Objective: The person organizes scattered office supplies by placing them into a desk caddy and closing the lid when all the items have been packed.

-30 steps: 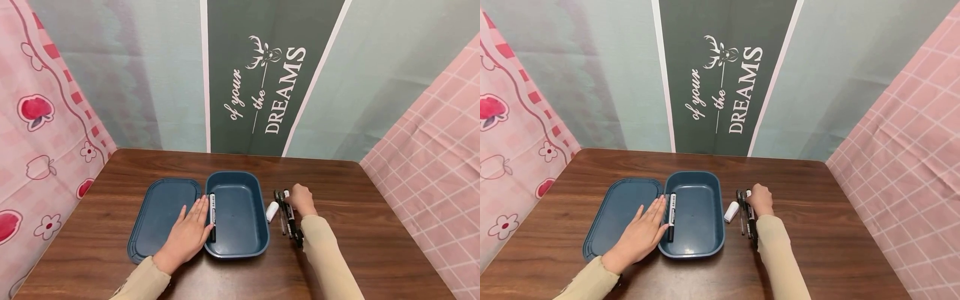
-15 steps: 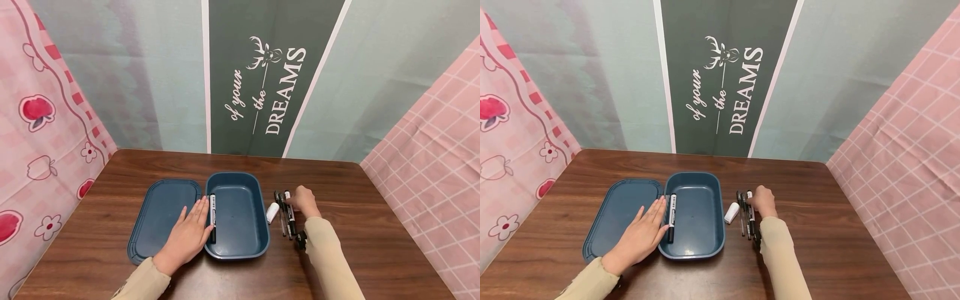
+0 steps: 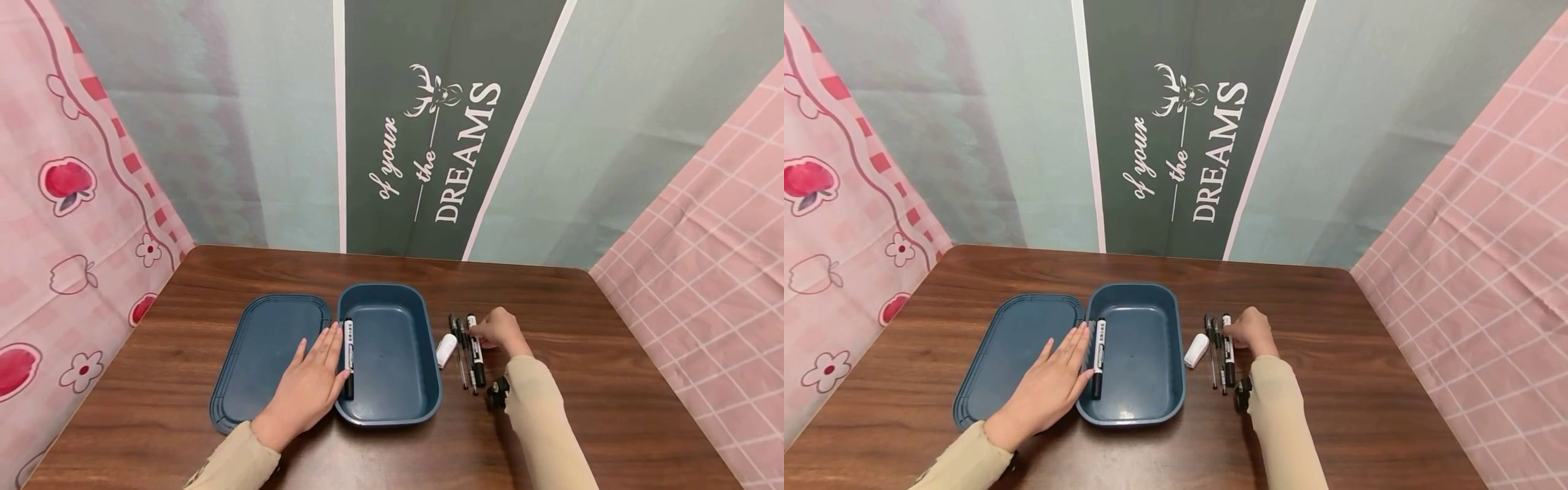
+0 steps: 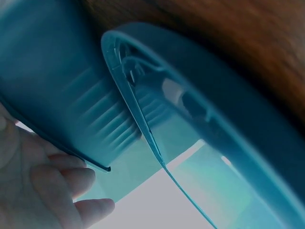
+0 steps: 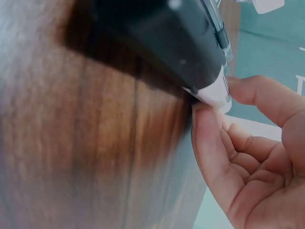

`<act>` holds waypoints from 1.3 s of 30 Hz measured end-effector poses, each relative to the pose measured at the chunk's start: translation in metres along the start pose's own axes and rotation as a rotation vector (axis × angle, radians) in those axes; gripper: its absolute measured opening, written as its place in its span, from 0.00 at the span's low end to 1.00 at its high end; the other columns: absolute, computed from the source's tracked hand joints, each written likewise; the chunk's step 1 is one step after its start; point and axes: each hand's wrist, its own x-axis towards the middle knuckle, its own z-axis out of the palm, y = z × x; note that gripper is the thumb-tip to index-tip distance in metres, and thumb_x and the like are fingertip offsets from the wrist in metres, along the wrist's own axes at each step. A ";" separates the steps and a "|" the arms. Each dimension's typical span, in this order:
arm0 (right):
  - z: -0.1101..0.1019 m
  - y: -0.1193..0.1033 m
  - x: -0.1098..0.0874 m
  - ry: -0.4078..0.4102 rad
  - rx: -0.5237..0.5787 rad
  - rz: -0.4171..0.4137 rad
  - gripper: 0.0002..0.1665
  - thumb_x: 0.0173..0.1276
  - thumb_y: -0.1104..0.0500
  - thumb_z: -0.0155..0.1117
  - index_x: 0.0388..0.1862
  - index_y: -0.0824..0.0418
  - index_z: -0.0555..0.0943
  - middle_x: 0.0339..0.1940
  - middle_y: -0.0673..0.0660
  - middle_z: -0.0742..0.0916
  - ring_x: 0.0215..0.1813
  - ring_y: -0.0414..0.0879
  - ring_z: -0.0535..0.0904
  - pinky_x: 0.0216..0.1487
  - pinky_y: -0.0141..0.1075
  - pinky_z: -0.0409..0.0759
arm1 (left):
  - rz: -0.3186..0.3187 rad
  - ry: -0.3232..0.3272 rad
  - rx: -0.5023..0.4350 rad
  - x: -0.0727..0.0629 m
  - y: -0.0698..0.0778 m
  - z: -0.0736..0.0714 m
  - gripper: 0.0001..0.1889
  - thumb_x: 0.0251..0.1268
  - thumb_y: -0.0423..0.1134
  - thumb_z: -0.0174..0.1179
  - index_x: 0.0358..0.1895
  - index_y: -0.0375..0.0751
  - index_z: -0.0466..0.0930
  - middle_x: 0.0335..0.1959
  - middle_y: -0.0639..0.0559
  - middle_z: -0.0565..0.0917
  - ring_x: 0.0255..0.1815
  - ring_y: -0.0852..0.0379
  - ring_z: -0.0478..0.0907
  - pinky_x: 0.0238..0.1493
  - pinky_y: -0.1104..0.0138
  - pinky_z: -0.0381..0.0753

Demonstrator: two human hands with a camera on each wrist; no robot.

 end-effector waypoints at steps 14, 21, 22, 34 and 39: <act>-0.004 0.013 0.003 -0.052 0.109 -0.015 0.11 0.60 0.66 0.62 0.26 0.75 0.83 0.21 0.54 0.83 0.23 0.41 0.79 0.28 0.36 0.84 | 0.007 0.003 0.015 0.002 -0.002 0.000 0.33 0.73 0.49 0.46 0.71 0.28 0.54 0.73 0.38 0.55 0.73 0.46 0.52 0.69 0.47 0.53; -0.004 0.025 0.008 -0.103 0.208 -0.025 0.13 0.63 0.66 0.59 0.32 0.79 0.82 0.21 0.53 0.82 0.23 0.40 0.79 0.28 0.34 0.83 | 0.010 0.027 0.009 0.001 -0.002 0.002 0.33 0.73 0.48 0.48 0.71 0.28 0.55 0.72 0.38 0.56 0.73 0.46 0.53 0.68 0.46 0.54; -0.004 0.026 0.008 -0.110 0.230 -0.021 0.13 0.63 0.66 0.59 0.33 0.79 0.81 0.21 0.53 0.82 0.23 0.40 0.79 0.28 0.33 0.83 | 0.011 0.029 0.010 0.001 -0.002 0.002 0.33 0.73 0.48 0.48 0.71 0.28 0.55 0.72 0.38 0.56 0.73 0.46 0.54 0.68 0.46 0.54; -0.006 0.037 0.008 -0.170 0.375 -0.041 0.14 0.64 0.67 0.57 0.38 0.81 0.80 0.27 0.54 0.85 0.26 0.39 0.80 0.31 0.32 0.83 | 0.001 0.009 -0.015 0.000 -0.001 0.003 0.32 0.73 0.48 0.47 0.71 0.28 0.54 0.73 0.38 0.55 0.73 0.46 0.52 0.69 0.47 0.53; -0.008 0.043 0.009 -0.202 0.433 -0.056 0.17 0.67 0.67 0.55 0.44 0.83 0.77 0.31 0.53 0.85 0.29 0.39 0.80 0.34 0.31 0.83 | 0.000 0.024 -0.008 -0.001 -0.001 0.004 0.33 0.73 0.48 0.48 0.71 0.29 0.55 0.72 0.38 0.57 0.73 0.46 0.54 0.68 0.46 0.56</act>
